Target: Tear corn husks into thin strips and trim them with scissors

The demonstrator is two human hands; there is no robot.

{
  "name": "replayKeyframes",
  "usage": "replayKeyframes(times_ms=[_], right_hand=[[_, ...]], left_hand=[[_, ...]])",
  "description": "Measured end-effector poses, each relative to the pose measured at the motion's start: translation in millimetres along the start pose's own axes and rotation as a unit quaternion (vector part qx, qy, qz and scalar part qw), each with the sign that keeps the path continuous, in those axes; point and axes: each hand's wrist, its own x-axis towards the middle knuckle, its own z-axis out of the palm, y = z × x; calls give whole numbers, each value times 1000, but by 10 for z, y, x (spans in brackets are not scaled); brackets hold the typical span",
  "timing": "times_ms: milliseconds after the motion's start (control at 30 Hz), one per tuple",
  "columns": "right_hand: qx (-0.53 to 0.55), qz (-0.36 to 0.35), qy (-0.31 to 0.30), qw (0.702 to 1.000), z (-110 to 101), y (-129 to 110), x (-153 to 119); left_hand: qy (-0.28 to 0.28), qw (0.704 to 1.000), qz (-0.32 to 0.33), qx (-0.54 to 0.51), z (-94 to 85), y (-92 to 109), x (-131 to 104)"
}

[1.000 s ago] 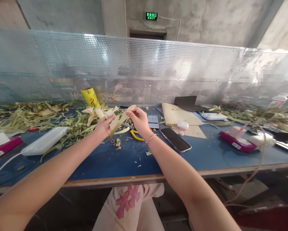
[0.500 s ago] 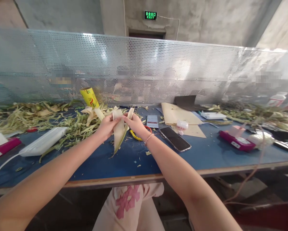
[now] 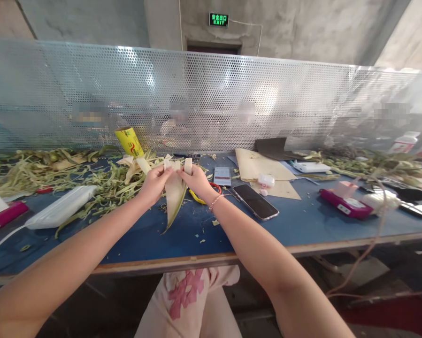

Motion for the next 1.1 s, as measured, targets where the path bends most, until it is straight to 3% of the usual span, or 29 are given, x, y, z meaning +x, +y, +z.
replayKeyframes(times_ms=[100, 233, 467, 667, 767, 833, 900, 967, 1100], right_hand=[[-35, -20, 3, 999, 0, 5, -10], [-99, -71, 22, 992, 0, -12, -37], [-213, -235, 8, 948, -62, -53, -72], [-205, -285, -69, 934, -105, -159, -122], [-173, -245, -32, 953, -74, -194, -127], [-129, -174, -5, 976, -41, -173, -116], [-51, -78, -39, 995, -4, -118, -100], [38, -6, -96, 995, 38, -49, -85], [118, 23, -110, 987, 114, 43, -75]], left_hand=[[9, 1000, 5, 30, -1, 33, -9], [11, 999, -28, -10, 22, 31, -16], [21, 984, -126, -126, 92, 54, -44], [66, 987, -121, -86, 37, 111, -17], [74, 989, -89, -89, 39, 151, -23], [75, 988, -77, -107, 55, 172, -36], [85, 988, -64, -113, 62, 183, -38], [92, 991, -48, -88, 46, 182, -21], [82, 996, -22, -19, -18, 148, 41]])
